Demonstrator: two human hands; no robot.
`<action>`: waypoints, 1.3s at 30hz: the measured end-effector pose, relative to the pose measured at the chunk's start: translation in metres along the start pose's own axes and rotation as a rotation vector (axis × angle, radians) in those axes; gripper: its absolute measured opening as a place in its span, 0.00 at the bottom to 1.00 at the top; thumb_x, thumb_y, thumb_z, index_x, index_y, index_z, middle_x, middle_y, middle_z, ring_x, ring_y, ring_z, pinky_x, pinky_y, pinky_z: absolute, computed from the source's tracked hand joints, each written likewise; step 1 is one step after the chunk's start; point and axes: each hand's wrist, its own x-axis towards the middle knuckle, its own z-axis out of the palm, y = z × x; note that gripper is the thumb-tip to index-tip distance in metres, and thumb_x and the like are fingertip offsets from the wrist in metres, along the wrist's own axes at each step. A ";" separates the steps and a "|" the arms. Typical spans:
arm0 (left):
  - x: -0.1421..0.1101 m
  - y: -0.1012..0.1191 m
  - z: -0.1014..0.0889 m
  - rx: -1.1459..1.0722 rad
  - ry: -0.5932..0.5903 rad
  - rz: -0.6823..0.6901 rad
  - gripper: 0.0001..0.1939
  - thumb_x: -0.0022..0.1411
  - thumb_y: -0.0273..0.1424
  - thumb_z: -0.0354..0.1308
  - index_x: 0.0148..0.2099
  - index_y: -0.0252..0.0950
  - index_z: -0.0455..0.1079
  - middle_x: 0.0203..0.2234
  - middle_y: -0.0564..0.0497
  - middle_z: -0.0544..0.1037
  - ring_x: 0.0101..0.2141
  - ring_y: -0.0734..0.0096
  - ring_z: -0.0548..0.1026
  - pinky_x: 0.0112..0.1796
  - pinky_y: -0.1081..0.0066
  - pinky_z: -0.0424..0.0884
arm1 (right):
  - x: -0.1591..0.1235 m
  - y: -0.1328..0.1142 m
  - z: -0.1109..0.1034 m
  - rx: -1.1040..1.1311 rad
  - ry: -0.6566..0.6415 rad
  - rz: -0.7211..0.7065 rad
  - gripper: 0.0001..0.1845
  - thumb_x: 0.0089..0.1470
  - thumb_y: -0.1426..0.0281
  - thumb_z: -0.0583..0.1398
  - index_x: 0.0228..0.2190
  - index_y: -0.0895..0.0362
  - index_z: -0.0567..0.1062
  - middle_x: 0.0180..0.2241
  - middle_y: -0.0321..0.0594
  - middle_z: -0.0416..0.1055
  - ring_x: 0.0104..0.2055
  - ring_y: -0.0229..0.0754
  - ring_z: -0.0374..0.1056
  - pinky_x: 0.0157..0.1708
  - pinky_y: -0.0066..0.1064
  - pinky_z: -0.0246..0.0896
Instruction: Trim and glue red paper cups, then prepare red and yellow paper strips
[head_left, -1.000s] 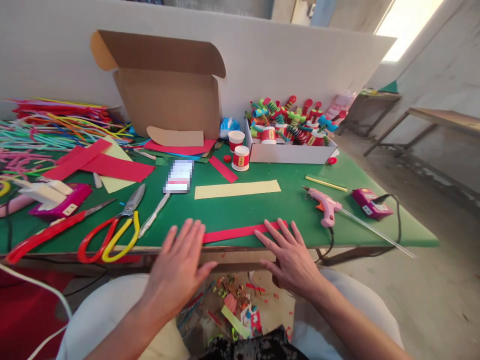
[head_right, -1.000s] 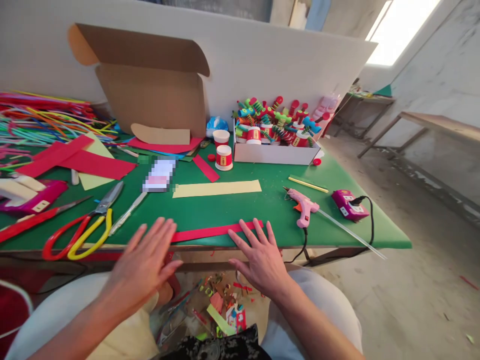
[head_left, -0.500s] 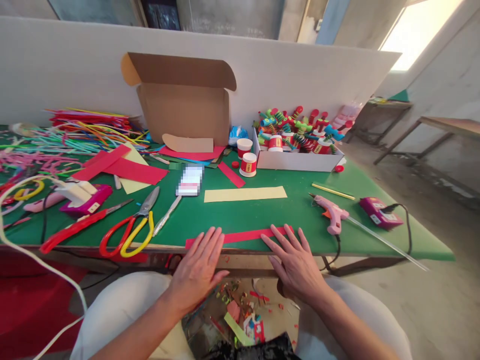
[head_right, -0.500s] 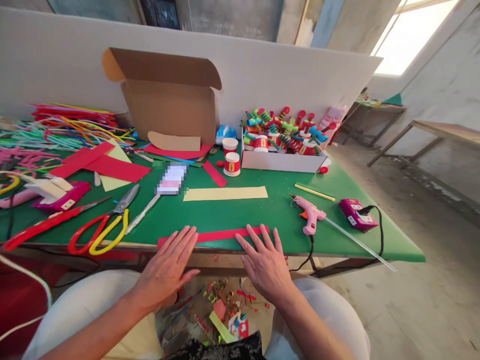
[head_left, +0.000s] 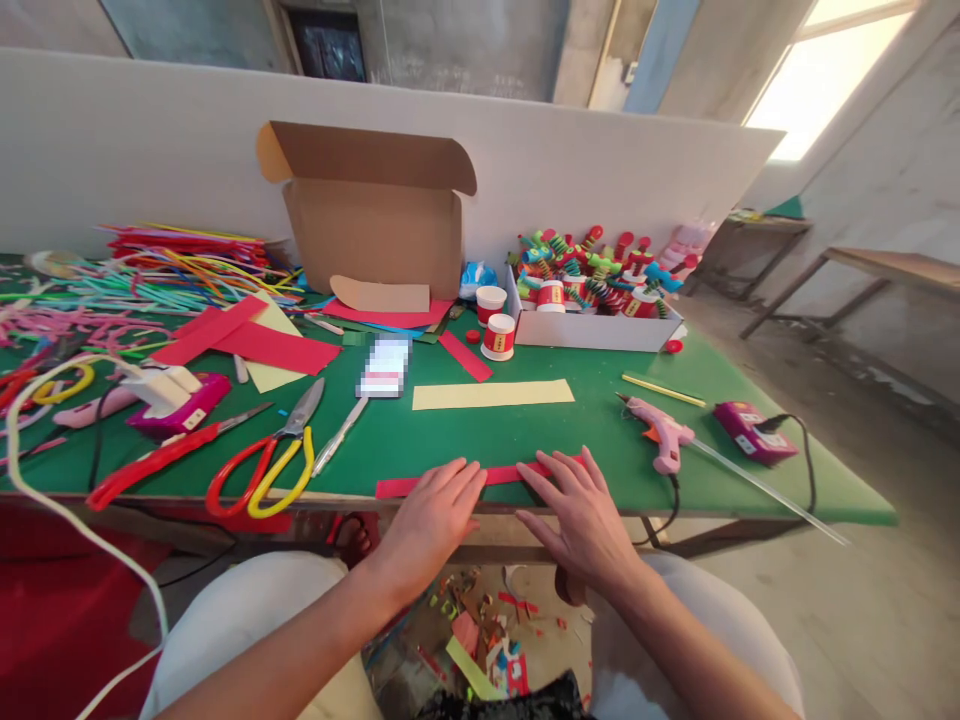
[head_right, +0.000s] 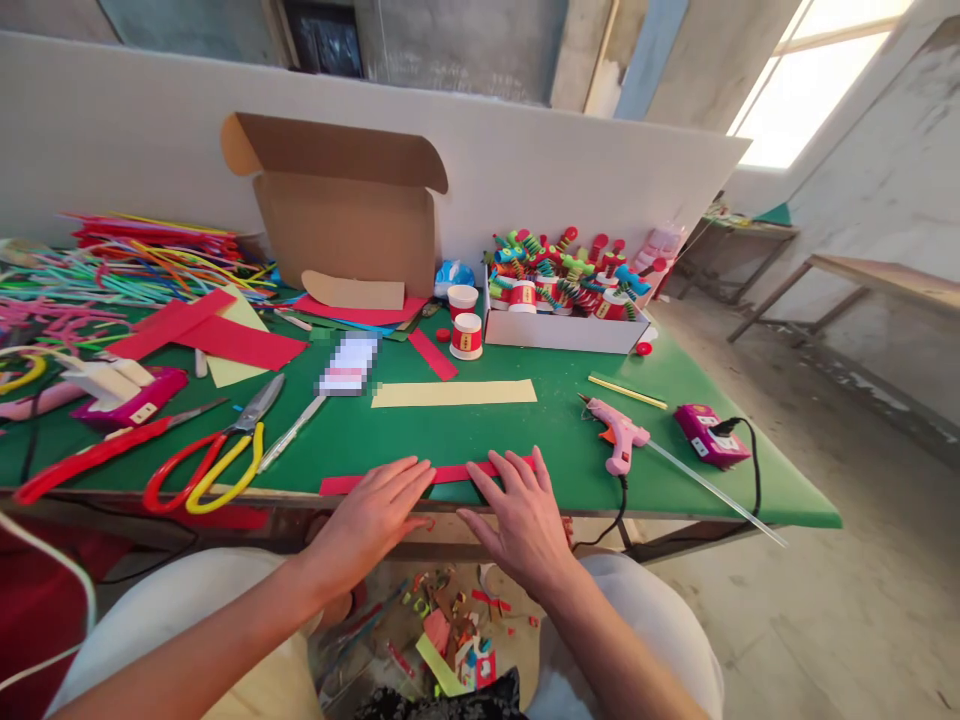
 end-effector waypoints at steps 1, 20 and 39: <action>0.002 0.000 0.004 -0.021 0.011 0.013 0.19 0.66 0.24 0.55 0.59 0.31 0.69 0.53 0.40 0.77 0.55 0.58 0.74 0.51 0.59 0.75 | 0.005 -0.001 0.002 0.021 -0.001 -0.038 0.25 0.63 0.58 0.58 0.57 0.56 0.73 0.54 0.53 0.73 0.57 0.56 0.68 0.62 0.61 0.55; 0.012 -0.017 0.008 -0.183 0.205 0.007 0.14 0.71 0.26 0.49 0.40 0.35 0.77 0.36 0.46 0.79 0.40 0.65 0.74 0.42 0.62 0.74 | 0.041 -0.017 0.024 0.261 0.060 -0.129 0.13 0.66 0.66 0.56 0.43 0.56 0.79 0.40 0.46 0.77 0.42 0.45 0.69 0.43 0.37 0.66; 0.009 -0.018 0.000 -0.203 0.071 -0.157 0.15 0.73 0.30 0.48 0.34 0.36 0.71 0.29 0.50 0.74 0.34 0.65 0.67 0.35 0.65 0.61 | 0.040 -0.014 0.016 0.359 -0.074 0.086 0.10 0.64 0.67 0.60 0.33 0.56 0.80 0.33 0.38 0.77 0.36 0.39 0.68 0.39 0.32 0.57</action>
